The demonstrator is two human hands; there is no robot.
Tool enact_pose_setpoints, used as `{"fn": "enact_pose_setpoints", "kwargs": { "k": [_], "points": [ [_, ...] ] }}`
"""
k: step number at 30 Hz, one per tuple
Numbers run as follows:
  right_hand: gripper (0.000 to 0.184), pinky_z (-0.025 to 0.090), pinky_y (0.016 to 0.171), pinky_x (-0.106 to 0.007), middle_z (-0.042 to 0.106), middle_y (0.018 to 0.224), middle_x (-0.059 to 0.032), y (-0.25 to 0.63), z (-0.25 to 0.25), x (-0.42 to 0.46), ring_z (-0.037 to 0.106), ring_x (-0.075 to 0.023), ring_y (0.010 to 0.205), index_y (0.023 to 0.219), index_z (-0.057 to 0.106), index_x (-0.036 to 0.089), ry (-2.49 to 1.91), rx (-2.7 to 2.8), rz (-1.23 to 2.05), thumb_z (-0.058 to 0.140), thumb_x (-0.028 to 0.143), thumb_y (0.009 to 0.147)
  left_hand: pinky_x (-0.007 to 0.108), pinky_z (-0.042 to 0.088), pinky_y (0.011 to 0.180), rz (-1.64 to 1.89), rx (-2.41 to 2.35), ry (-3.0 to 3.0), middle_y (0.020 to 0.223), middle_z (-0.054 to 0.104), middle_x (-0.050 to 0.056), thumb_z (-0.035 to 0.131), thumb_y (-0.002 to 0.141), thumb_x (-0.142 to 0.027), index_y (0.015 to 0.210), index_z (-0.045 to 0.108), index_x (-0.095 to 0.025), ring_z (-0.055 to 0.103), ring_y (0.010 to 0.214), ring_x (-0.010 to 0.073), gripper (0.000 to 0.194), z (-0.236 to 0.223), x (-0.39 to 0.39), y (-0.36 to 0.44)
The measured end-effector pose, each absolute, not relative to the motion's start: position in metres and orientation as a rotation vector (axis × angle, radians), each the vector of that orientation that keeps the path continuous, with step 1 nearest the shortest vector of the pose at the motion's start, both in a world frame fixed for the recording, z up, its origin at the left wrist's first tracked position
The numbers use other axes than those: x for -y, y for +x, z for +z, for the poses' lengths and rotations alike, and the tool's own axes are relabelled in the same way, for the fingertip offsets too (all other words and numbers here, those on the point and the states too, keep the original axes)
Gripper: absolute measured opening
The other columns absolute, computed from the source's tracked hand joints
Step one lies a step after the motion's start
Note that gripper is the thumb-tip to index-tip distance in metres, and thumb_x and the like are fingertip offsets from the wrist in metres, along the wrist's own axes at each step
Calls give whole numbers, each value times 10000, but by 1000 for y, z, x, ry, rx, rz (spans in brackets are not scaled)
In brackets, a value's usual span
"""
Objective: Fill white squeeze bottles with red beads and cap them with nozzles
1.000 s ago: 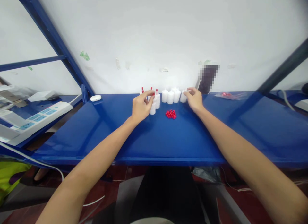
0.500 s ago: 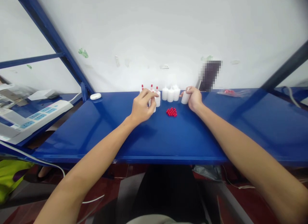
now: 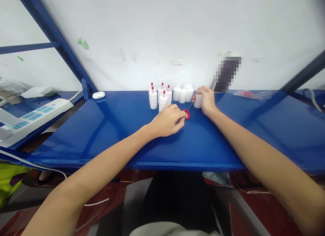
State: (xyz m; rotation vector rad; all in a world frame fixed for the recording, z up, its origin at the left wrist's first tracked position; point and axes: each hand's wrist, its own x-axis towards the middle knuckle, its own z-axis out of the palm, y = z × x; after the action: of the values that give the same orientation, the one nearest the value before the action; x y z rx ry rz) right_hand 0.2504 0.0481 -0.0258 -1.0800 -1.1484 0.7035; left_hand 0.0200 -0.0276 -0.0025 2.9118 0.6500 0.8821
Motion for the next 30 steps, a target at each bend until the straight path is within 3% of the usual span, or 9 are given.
{"fn": "enact_pose_setpoints", "kwargs": {
  "k": [5, 9, 12, 19, 25, 30],
  "points": [
    [131, 429, 437, -249, 579, 547, 35, 239, -17, -36, 552, -134, 458, 733, 484, 244, -1140, 1315, 706, 604, 294, 748, 315, 433, 744, 756, -892, 2776, 639, 646, 6, 533, 906, -207, 800, 721, -152, 528, 589, 124, 222, -3, 25, 17],
    [65, 439, 474, -253, 594, 550, 34, 231, -13, -28, 566, -139, 485, 730, 517, 236, -1152, 1433, 698, 576, 242, 703, 273, 381, 614, 682, -932, 2676, 684, 662, 20, 531, 901, -207, 815, 731, -149, 522, 578, 119, 225, -7, 21, 16],
    [37, 474, 537, -269, 609, 584, 27, 231, -13, -26, 588, -144, 521, 737, 533, 230, -1173, 1525, 658, 567, 242, 729, 277, 430, 669, 705, -906, 2700, 756, 655, 41, 531, 913, -194, 803, 732, -141, 554, 653, 132, 236, -10, 17, 16],
    [66, 455, 563, -272, 616, 616, 13, 231, -14, -26, 599, -154, 547, 780, 574, 213, -1209, 1667, 607, 537, 265, 797, 326, 536, 881, 830, -780, 2716, 1052, 696, 86, 544, 934, -159, 1059, 729, -143, 653, 887, 170, 225, -15, 7, 13],
    [119, 447, 582, -273, 634, 646, 11, 232, -14, -27, 602, -151, 554, 832, 588, 208, -1219, 1734, 598, 525, 304, 862, 361, 544, 980, 876, -654, 2742, 1128, 734, 78, 536, 929, -123, 1061, 726, -149, 685, 1034, 199, 233, -15, 2, 14],
    [129, 441, 580, -271, 629, 638, 17, 233, -13, -27, 596, -148, 546, 831, 591, 210, -1218, 1751, 591, 527, 309, 882, 372, 551, 971, 758, -620, 2796, 1116, 723, 91, 520, 969, -171, 1096, 743, -145, 687, 1019, 208, 258, -13, 3, 14]
  ]
}}
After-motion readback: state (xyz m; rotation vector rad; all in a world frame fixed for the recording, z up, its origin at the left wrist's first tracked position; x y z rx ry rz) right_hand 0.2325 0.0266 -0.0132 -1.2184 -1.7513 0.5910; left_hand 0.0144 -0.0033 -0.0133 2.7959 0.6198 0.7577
